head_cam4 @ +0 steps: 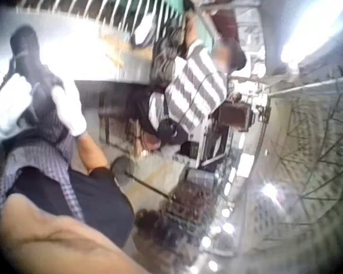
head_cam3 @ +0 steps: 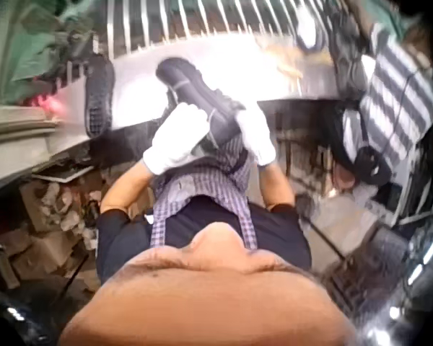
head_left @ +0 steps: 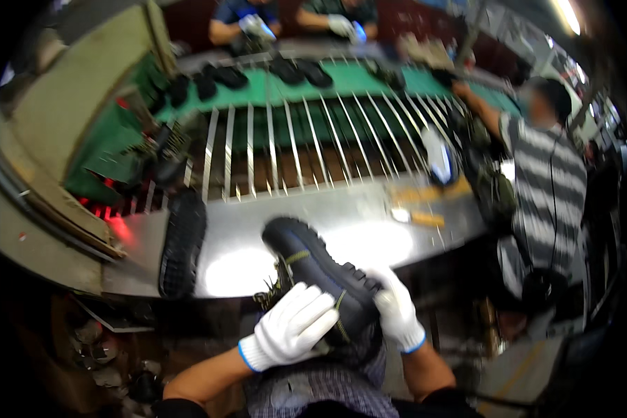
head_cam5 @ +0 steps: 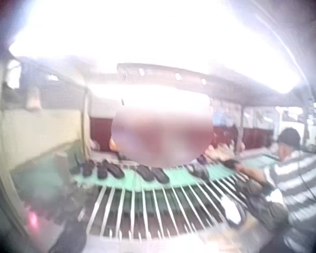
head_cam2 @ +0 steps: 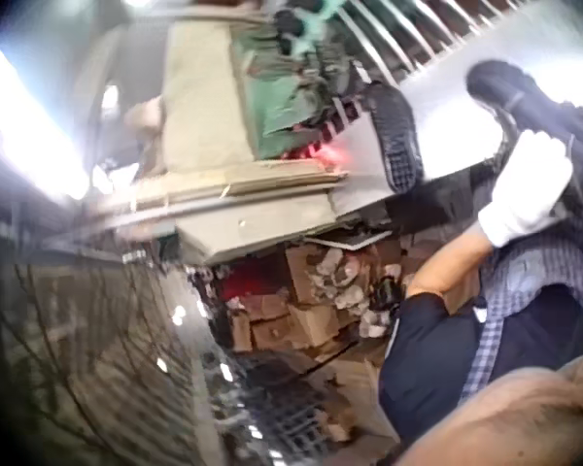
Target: The person manipulates shoes on a production line, using a tool to work on the sole and upper parts of different boots, and moves various shoes between the conveyor and the workstation.
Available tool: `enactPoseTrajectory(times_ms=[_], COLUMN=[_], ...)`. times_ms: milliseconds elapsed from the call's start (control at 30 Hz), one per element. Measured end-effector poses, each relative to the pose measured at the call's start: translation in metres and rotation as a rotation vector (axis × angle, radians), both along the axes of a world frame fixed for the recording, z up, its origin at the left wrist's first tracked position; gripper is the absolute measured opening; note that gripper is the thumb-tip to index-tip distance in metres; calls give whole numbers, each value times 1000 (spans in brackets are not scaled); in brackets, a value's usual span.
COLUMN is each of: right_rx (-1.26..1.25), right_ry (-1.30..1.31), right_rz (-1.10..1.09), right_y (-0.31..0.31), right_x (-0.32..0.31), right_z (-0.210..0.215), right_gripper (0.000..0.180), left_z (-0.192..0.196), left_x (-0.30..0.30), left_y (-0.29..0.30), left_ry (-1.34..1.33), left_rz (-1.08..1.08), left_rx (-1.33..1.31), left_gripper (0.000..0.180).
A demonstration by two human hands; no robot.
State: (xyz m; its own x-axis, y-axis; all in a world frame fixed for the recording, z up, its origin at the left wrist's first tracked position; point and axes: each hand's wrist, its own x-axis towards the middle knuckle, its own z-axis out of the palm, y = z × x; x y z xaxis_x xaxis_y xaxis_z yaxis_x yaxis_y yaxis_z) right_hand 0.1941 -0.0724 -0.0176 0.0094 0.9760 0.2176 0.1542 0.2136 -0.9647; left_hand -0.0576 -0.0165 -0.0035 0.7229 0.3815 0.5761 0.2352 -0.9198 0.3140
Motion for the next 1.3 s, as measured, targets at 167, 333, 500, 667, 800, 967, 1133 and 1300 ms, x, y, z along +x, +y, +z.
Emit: enactPoseTrajectory(times_ms=[167,333,500,667,800,967,1133,1300], right_rx=[-164,-110,-408,-595,-218,-203,-303,-569], right_ry=[-60,-584,-1052,-387,-336,-823,-863,136], right_rz=[-129,-70,257,240,127,199,328,381], right_y=[-14,-5,22,79,105,116,109,73], right_x=[-6,3,15,34,-4,-28,-14,25], right_z=[-20,13,57,6,-22,23,63,-11], right_gripper=[44,44,52,43,41,50,46,81], left_z=[-22,-21,-12,-20,-32,-38,-16,29], left_x=[23,25,20,5,-6,-9,3,16], left_y=[-2,6,12,10,12,15,21,61], left_ry=[-73,-23,45,74,22,6,92,65], left_rz=[-123,-175,-218,-216,-233,-246,-287,-335], left_rx=[94,118,135,197,142,108,113,62], left_gripper=[34,30,27,33,35,38,41,32])
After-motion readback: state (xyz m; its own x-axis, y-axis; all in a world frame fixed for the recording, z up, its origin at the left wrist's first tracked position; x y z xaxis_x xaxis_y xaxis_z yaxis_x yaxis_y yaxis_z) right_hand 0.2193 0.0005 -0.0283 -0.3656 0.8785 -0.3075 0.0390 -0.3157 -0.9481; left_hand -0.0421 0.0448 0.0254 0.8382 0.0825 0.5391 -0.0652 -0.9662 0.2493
